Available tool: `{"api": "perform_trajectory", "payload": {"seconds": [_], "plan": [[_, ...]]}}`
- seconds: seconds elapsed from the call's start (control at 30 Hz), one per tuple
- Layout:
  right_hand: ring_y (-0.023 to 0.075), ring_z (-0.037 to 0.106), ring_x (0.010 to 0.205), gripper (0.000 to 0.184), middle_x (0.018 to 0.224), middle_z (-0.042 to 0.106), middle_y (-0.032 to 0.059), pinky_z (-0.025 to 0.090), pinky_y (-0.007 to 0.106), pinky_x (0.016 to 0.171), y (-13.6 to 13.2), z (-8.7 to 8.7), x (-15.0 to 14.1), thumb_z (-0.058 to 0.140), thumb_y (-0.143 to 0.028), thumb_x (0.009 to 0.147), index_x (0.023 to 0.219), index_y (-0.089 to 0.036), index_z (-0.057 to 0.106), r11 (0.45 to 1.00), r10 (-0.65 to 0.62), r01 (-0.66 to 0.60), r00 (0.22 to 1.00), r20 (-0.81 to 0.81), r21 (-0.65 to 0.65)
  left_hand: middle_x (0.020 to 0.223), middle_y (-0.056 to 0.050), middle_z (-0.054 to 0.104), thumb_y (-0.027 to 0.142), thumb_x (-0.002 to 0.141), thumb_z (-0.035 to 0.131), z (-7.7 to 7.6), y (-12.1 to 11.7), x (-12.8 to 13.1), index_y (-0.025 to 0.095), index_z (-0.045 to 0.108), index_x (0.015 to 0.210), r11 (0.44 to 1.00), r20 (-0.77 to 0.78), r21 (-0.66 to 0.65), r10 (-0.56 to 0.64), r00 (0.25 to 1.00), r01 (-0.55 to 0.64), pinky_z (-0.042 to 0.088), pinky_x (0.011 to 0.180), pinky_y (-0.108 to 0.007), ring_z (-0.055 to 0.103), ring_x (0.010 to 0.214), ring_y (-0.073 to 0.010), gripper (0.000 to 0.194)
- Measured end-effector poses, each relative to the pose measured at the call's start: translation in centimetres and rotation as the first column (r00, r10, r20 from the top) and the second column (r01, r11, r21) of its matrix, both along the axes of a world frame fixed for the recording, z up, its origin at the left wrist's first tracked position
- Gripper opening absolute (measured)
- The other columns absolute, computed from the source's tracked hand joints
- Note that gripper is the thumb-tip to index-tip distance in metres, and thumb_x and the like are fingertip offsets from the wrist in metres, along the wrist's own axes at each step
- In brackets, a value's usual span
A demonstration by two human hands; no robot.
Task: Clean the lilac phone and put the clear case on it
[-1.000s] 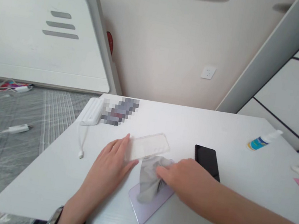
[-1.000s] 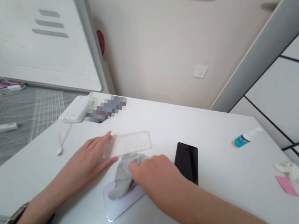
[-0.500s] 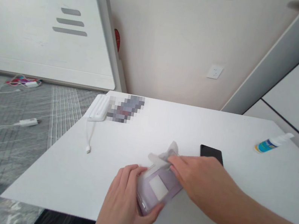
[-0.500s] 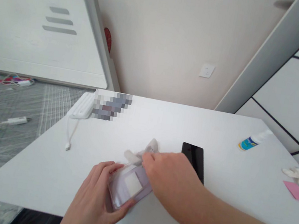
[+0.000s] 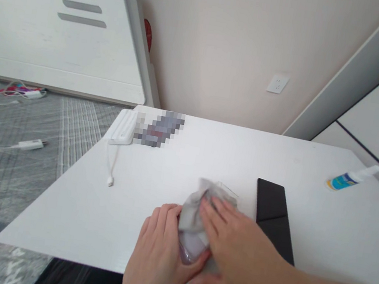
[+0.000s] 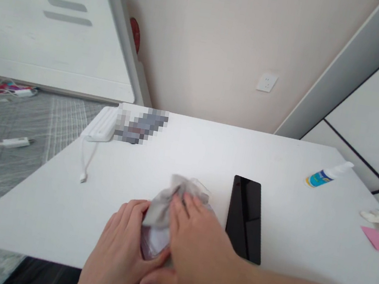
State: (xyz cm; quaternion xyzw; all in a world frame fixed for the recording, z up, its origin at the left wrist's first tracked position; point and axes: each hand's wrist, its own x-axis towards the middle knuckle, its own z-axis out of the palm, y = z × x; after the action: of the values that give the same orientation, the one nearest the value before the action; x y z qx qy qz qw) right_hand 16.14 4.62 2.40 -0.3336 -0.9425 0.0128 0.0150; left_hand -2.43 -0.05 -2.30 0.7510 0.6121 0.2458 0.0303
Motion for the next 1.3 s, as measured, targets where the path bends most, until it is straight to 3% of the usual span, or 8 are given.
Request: {"api": "perform_trajectory", "payload": {"seconds": [0.1, 0.27, 0.43, 0.6, 0.77, 1.03, 1.2, 1.3], "plan": [[0.0328, 0.056, 0.138, 0.103, 0.149, 0.057, 0.0208, 0.042, 0.044, 0.119, -0.5, -0.1, -0.4, 0.033, -0.087, 0.092, 0.143, -0.002, 0.059, 0.979, 0.2, -0.204, 0.974, -0.104, -0.027, 0.107, -0.01, 0.059, 0.025, 0.077, 0.071, -0.2, 0.0, 0.0, 0.019, 0.045, 0.119, 0.999, -0.06, 0.03, 0.022, 0.998, -0.021, 0.054, 0.085, -0.05, 0.06, 0.098, -0.0312, 0.049], [0.0424, 0.061, 0.129, 0.101, 0.138, 0.061, 0.0325, 0.043, 0.057, 0.114, 0.9, 0.5, -0.2, 0.049, -0.081, 0.09, 0.136, 0.008, 0.061, 0.987, -0.162, 0.162, 0.985, 0.053, -0.004, 0.11, -0.008, 0.058, 0.042, 0.077, 0.078, 0.1, 0.2, -0.1, 0.021, 0.045, 0.121, 1.0, 0.059, -0.021, -0.019, 0.998, 0.02, 0.053, 0.082, -0.046, 0.061, 0.097, -0.0295, 0.059], [0.0378, 0.052, 0.141, 0.116, 0.151, 0.051, 0.0282, 0.037, 0.048, 0.121, 0.3, 0.4, -0.2, 0.041, -0.092, 0.083, 0.146, 0.004, 0.053, 0.991, 0.11, -0.115, 0.991, -0.081, -0.063, 0.11, -0.008, 0.058, 0.034, 0.076, 0.078, 0.1, 0.1, -0.1, 0.02, 0.044, 0.123, 0.999, 0.018, -0.038, -0.019, 1.0, 0.02, 0.053, 0.084, -0.05, 0.06, 0.099, -0.0306, 0.06], [0.0412, 0.06, 0.131, 0.103, 0.137, 0.062, 0.0309, 0.039, 0.056, 0.118, 1.4, 0.9, 0.2, 0.051, -0.083, 0.088, 0.137, 0.006, 0.061, 0.994, -0.094, 0.095, 0.995, 0.032, -0.05, 0.113, -0.01, 0.057, 0.046, 0.077, 0.08, 0.1, 0.3, -0.2, 0.019, 0.044, 0.123, 0.999, 0.041, -0.021, -0.03, 0.999, 0.03, 0.053, 0.084, -0.049, 0.059, 0.099, -0.0296, 0.065], [0.0322, 0.062, 0.129, 0.09, 0.142, 0.064, 0.0198, 0.045, 0.042, 0.113, -0.1, 2.4, 0.4, 0.055, -0.08, 0.089, 0.134, -0.003, 0.066, 0.953, 0.265, -0.268, 0.964, -0.038, -0.145, 0.112, -0.008, 0.057, 0.027, 0.071, 0.081, 0.0, 0.4, -0.3, 0.019, 0.042, 0.126, 0.997, 0.035, -0.052, -0.05, 0.998, 0.052, 0.052, 0.085, -0.048, 0.059, 0.101, -0.0291, 0.068], [0.0324, 0.074, 0.077, 0.059, 0.088, 0.078, 0.0155, 0.057, 0.04, 0.063, 2.3, 3.5, 1.0, 0.06, -0.069, 0.094, 0.093, -0.013, 0.078, 0.974, -0.223, 0.224, 0.952, 0.207, 0.019, 0.115, -0.01, 0.058, 0.053, 0.08, 0.077, 0.1, 0.7, -0.1, 0.02, 0.044, 0.126, 0.998, 0.05, -0.025, -0.054, 0.997, 0.056, 0.052, 0.085, -0.048, 0.061, 0.101, -0.0307, 0.066], [0.0463, 0.06, 0.129, 0.108, 0.14, 0.057, 0.0373, 0.05, 0.054, 0.107, 0.9, 0.0, -0.5, 0.056, -0.084, 0.084, 0.135, 0.011, 0.059, 0.987, -0.128, 0.119, 0.988, 0.087, 0.107, 0.109, -0.009, 0.057, 0.042, 0.076, 0.078, 0.1, 0.6, -0.2, 0.018, 0.044, 0.124, 0.999, 0.034, -0.028, -0.035, 0.999, 0.036, 0.053, 0.084, -0.047, 0.06, 0.096, -0.0293, 0.064], [0.0413, 0.053, 0.138, 0.116, 0.15, 0.05, 0.0327, 0.043, 0.049, 0.117, -0.9, -0.4, -0.4, 0.047, -0.09, 0.084, 0.142, 0.011, 0.053, 0.989, 0.143, -0.142, 0.99, -0.014, 0.039, 0.109, -0.009, 0.057, 0.037, 0.079, 0.075, 0.1, 0.5, -0.3, 0.017, 0.043, 0.124, 0.999, -0.011, -0.024, -0.036, 0.999, 0.036, 0.053, 0.083, -0.048, 0.059, 0.096, -0.0295, 0.059]]}}
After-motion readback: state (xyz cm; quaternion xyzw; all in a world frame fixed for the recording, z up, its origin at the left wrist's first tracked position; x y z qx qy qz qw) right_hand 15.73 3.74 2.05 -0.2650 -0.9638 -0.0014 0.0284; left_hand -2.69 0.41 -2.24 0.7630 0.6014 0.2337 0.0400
